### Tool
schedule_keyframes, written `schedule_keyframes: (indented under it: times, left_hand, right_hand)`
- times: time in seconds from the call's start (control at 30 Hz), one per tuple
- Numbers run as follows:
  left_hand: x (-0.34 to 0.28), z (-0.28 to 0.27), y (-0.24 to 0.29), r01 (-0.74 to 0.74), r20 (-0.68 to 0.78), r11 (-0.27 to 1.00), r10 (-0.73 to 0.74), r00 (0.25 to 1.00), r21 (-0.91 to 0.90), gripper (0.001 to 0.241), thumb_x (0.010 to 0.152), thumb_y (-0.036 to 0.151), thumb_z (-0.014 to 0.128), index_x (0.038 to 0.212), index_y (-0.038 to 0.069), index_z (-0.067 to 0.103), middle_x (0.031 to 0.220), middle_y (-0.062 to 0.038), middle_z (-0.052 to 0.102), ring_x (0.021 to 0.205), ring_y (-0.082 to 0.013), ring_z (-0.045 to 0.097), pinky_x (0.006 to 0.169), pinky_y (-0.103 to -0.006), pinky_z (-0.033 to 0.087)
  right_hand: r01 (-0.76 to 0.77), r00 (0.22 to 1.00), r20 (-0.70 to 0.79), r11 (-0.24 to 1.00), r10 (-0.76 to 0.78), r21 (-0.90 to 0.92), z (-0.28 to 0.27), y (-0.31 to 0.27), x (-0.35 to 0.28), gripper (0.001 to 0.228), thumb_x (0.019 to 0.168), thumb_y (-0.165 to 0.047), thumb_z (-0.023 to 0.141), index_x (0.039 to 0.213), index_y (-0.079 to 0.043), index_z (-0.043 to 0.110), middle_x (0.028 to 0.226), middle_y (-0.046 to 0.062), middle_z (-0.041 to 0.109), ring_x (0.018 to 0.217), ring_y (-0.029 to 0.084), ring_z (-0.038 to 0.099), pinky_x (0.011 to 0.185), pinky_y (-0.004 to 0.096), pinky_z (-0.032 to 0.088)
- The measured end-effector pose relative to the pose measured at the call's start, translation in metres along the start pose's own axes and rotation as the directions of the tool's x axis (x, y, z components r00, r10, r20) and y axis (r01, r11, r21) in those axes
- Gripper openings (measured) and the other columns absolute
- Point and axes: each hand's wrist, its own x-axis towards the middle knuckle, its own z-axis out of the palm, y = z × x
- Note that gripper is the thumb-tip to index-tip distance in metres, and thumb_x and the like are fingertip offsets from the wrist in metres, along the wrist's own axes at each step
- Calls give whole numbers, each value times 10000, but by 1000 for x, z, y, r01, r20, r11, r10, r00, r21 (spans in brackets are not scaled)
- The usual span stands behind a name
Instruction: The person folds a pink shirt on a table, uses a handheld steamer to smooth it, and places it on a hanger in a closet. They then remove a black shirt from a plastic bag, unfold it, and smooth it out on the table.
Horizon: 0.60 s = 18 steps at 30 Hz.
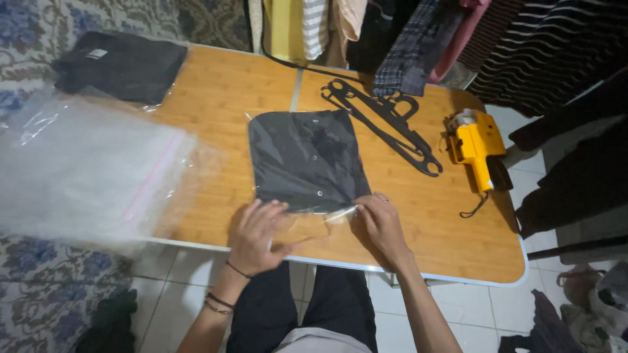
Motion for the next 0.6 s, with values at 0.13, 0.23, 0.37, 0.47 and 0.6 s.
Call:
schedule_keyframes:
  times: [0.13,0.23,0.37,0.47,0.6]
  left_hand:
    - [3,4,12,-108,105,994,106,989,14,615,807,495,739,1269,101,640,1347,-131,616,1283,-304,554,1139,-546,321]
    - [0,14,5,-92,169,993,79,982,72,493,824,393,744,1248,150,678,1330,-94,640,1277,-276,568,1150,-534,319]
    - [3,25,-7,-18,152,998,9,988,53,263,859,235,753,1116,179,751,1220,-30,695,1237,-230,611,1161,-516,350]
    - [13,22,-4,58,118,998,-55,992,-28,208,845,197,748,1044,139,765,1142,-26,725,1177,-226,642,1150,-518,360]
    - [33,21,6,115,65,992,-112,992,-48,179,850,183,738,1012,115,769,1106,-30,744,1110,-224,670,1133,-512,373]
  right_hand:
    - [-218,976,-10,972,220,87,2,-1,-1,149,977,-58,598,1032,-6,726,938,138,722,914,291,670,864,394,516]
    - [-281,959,-14,955,283,95,-1,-11,4,175,991,-71,595,1079,-11,733,955,131,731,924,278,664,856,393,517]
    - [-236,962,-143,972,233,-3,5,-22,0,179,975,-84,632,1104,6,717,1049,147,721,1008,290,659,899,397,509]
    - [-216,917,-383,947,114,-237,29,-40,-22,152,924,-93,665,1054,-20,695,1114,200,691,1114,365,622,971,452,471]
    - [-141,946,-301,989,123,-38,59,-52,-32,136,916,-60,649,1042,-66,698,1047,107,724,1047,304,677,943,397,530]
